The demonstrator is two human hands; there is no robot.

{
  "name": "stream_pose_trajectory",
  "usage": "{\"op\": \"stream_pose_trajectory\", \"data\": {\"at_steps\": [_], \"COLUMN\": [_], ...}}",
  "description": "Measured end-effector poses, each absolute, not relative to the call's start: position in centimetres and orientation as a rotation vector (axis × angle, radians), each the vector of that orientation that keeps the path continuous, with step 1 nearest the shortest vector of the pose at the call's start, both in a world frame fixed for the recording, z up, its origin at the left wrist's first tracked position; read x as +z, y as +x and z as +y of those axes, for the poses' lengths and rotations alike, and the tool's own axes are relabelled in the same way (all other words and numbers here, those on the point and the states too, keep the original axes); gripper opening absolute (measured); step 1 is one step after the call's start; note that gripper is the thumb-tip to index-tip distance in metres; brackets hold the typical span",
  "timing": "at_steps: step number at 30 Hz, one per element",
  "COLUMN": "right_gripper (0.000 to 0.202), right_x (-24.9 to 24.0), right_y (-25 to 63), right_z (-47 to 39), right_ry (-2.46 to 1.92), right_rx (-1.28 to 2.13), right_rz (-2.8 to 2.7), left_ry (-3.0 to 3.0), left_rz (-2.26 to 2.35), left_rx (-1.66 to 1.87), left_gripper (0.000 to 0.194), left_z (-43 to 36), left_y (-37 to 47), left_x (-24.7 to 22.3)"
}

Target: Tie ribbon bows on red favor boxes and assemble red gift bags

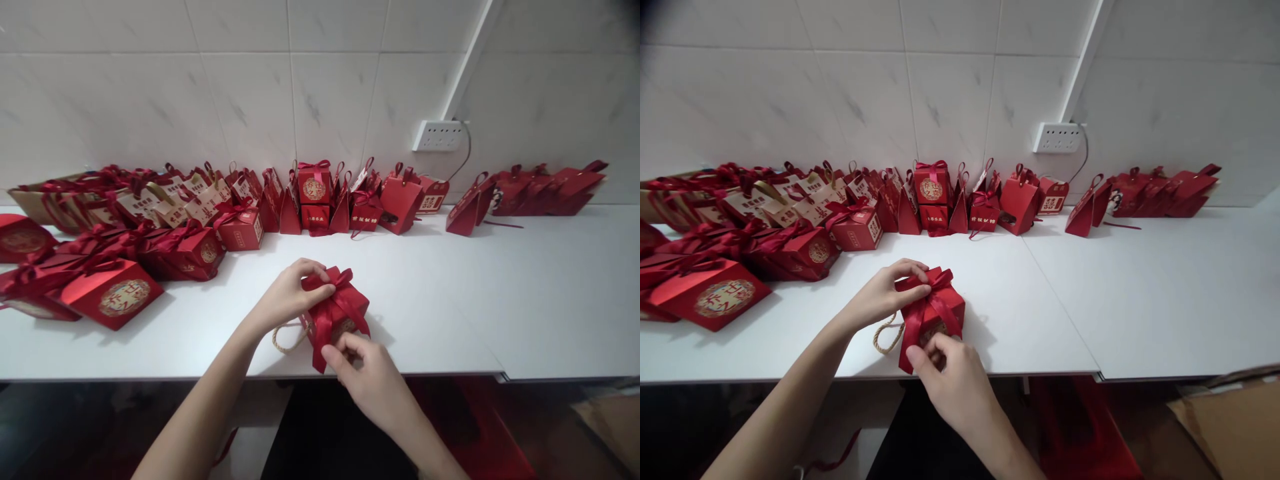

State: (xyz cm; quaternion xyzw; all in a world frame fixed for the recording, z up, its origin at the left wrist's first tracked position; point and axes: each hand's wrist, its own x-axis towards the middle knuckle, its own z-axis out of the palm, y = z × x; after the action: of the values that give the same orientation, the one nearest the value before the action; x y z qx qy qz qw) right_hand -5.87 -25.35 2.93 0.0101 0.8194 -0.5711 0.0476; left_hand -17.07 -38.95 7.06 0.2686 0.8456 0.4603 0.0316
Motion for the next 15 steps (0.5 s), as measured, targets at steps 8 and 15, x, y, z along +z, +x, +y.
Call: {"op": "stream_pose_trajectory", "data": {"at_steps": [8, 15], "right_gripper": [0.036, 0.041], "right_x": [2.3, 2.7], "right_y": [-5.7, -5.1], "right_z": [-26.1, -23.2], "right_ry": [-0.020, -0.094], "right_rx": [-1.925, -1.715], "right_rz": [2.357, 2.493], "left_ry": [0.795, 0.747], "left_rz": [2.651, 2.662], "left_rx": [1.458, 1.506], "left_gripper": [0.010, 0.012], "left_z": [-38.4, -38.2], "left_y": [-16.9, -16.8], "left_x": [6.5, 5.9]}}
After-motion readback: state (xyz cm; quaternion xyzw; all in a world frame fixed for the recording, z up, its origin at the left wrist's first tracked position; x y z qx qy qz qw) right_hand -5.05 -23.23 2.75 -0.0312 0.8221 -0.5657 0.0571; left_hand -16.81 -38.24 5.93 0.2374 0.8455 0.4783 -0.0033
